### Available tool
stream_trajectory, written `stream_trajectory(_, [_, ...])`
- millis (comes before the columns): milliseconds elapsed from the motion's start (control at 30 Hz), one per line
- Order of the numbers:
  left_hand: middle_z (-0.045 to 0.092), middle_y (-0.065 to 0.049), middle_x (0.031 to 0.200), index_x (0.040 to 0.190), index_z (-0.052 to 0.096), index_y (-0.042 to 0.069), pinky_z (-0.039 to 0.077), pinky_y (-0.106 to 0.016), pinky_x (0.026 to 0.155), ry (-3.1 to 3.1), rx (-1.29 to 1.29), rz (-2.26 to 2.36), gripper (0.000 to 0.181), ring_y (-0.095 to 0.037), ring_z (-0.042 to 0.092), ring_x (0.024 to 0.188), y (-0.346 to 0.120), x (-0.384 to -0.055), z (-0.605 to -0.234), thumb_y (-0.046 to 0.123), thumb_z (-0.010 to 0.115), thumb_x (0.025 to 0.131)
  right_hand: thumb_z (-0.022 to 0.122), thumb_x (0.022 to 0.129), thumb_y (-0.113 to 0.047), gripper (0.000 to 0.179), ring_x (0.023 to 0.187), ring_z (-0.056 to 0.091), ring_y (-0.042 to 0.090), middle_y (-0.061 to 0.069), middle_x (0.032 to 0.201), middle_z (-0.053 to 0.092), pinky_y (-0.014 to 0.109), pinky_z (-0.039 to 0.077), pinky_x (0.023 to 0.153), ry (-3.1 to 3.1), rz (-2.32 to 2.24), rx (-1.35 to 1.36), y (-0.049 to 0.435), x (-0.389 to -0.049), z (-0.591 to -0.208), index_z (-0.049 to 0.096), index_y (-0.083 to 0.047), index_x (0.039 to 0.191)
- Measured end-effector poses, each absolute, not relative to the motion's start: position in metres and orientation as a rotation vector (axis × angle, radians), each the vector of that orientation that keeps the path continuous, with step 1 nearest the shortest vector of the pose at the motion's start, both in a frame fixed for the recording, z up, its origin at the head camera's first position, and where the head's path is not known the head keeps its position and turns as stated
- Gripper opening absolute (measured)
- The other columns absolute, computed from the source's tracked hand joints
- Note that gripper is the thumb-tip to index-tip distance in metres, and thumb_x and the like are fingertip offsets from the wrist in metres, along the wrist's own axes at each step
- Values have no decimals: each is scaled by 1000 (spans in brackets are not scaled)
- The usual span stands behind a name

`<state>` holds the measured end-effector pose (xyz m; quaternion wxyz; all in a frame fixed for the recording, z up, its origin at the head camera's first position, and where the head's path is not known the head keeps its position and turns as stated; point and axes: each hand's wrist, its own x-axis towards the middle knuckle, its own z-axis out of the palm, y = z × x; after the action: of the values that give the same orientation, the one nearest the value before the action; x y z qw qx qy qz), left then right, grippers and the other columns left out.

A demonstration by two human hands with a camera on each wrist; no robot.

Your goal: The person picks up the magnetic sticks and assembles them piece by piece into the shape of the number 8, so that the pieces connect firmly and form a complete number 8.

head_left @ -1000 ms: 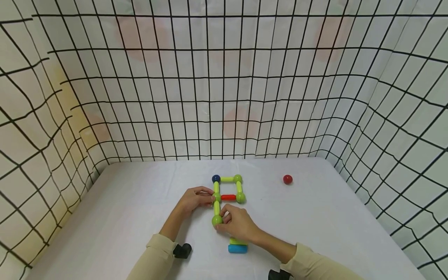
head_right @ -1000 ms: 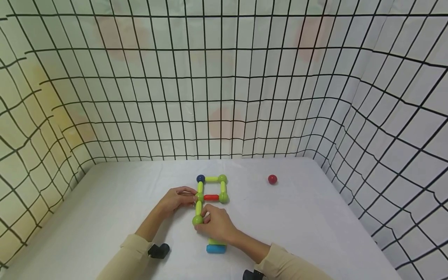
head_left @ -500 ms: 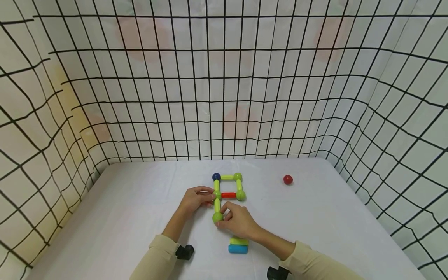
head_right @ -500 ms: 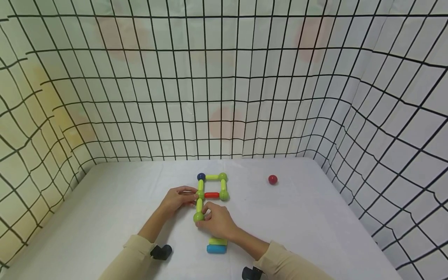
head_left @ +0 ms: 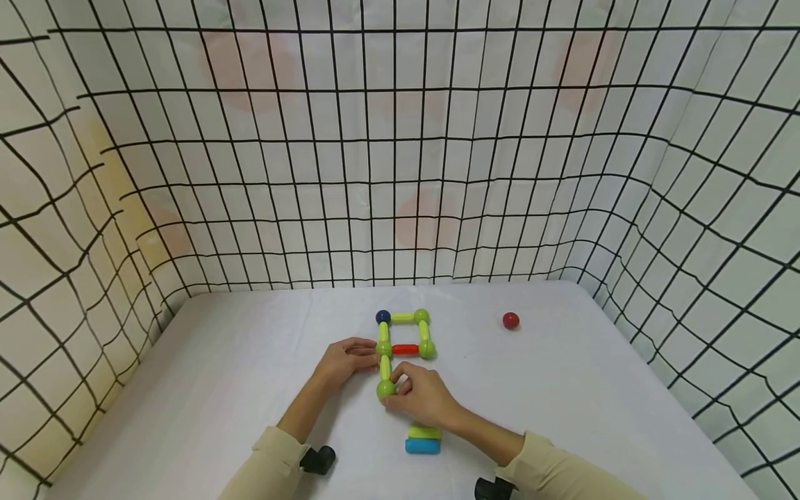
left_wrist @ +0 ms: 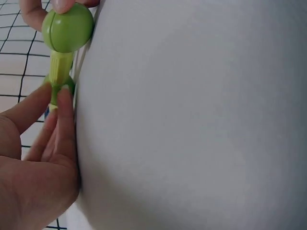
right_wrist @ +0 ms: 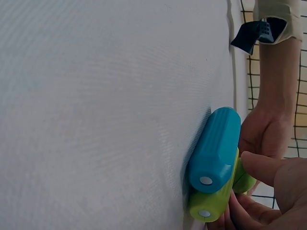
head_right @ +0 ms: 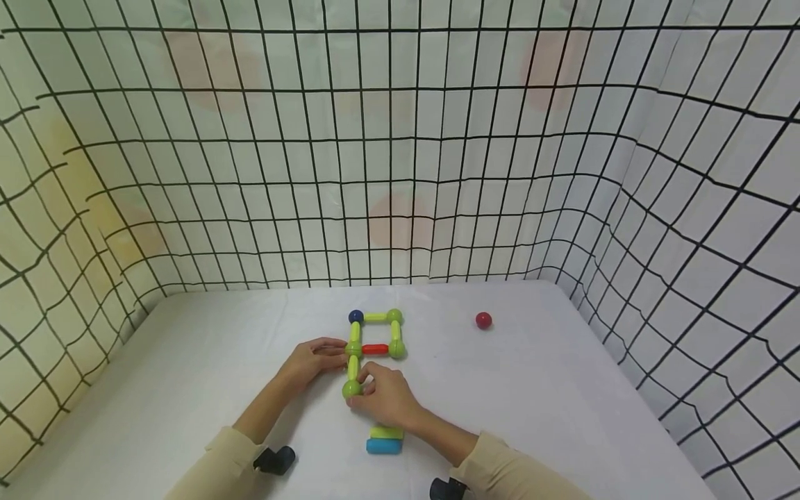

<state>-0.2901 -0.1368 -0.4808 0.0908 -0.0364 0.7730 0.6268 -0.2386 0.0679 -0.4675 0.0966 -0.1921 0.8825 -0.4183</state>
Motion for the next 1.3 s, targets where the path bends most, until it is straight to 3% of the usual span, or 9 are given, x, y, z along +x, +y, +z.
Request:
stream_trajectory(167, [75,-4,95,113,70,6,51,-30,82,2324,-73,1728,29,-15,68,86,-143,-286,-474,10,78,85,81,86,-27,31,70,61,10,-2,81,70,24,49,61,2606,-1220,-545,68,-240,-466,65,-12,108])
stream_trajectory(367, [64,-12,102,112,61,-2,54,-29,80,2169,255,1654,30,-19,60,92,-153,-282,-471,-9,66,84,83,85,-29,35,72,61,13,-2,82,70,26,50,63,2580,-1197,-482,72,-239,-464,64,-11,108])
stream_trajectory(633, [67,-14,108,122,69,3,53,-31,89,2050,409,1587,35,-18,63,97,-160,-280,-470,4,72,87,84,83,-27,35,77,64,12,-2,83,71,31,51,70,2574,-1122,-506,85,-235,-457,64,-9,105])
stream_trajectory(933, [72,-1,103,119,76,9,48,-29,85,2058,434,1524,36,-16,59,94,-154,-277,-467,10,82,83,84,84,-31,32,83,60,14,-3,88,66,29,51,71,2506,-1044,-488,102,-231,-452,66,-13,105])
stream_trajectory(1300, [71,0,94,115,77,9,47,-29,82,2085,461,1481,34,-15,58,90,-152,-278,-465,8,83,82,85,83,-26,26,86,58,17,-2,90,65,30,49,74,2333,-1024,-521,122,-232,-450,72,-17,104])
